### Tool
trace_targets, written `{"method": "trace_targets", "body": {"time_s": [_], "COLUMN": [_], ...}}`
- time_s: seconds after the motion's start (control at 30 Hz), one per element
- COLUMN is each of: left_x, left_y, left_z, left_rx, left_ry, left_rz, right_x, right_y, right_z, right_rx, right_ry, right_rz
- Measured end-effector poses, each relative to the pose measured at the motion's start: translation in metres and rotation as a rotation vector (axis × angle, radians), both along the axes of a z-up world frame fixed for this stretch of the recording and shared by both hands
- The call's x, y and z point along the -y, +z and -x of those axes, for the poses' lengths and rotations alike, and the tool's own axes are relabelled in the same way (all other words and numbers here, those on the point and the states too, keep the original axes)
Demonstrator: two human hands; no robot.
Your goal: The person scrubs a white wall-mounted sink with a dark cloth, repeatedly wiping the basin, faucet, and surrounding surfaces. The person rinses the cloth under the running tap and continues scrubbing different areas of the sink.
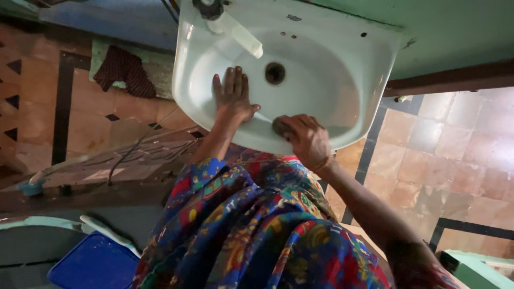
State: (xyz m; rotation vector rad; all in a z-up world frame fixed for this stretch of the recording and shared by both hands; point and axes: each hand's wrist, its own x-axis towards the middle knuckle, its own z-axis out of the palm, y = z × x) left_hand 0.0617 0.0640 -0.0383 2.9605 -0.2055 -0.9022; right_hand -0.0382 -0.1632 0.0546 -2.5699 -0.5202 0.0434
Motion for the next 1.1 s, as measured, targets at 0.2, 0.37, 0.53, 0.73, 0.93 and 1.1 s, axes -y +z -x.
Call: {"method": "trace_targets", "body": {"time_s": [0.2,0.37,0.53,0.73,0.93,1.1], "left_x": [0.001,0.001,0.001,-0.007,0.000,-0.001], "left_y": [0.004,-0.002,-0.030,-0.045,-0.017,-0.001], "left_z": [-0.001,-0.003,0.001,0.006,0.000,0.004], "left_rx": [0.016,-0.062,0.034,0.222,0.065,0.042], "left_ry": [-0.019,-0.014,-0.023,-0.072,-0.013,-0.025], "left_rz": [-0.009,-0.055,-0.022,0.003,-0.013,-0.012], "right_x": [0.050,0.081,-0.007,-0.042,0.068,0.119], "right_y": [0.011,0.007,-0.036,-0.048,0.009,0.054], "right_z": [-0.032,-0.050,-0.041,-0.046,-0.061,-0.088], "right_rx": [-0.008,-0.161,-0.128,-0.080,-0.377,-0.016], "right_ry": [0.173,0.148,0.088,0.165,0.181,-0.152], "right_rz": [0.574,0.559,-0.017,-0.130,0.250,0.121]}}
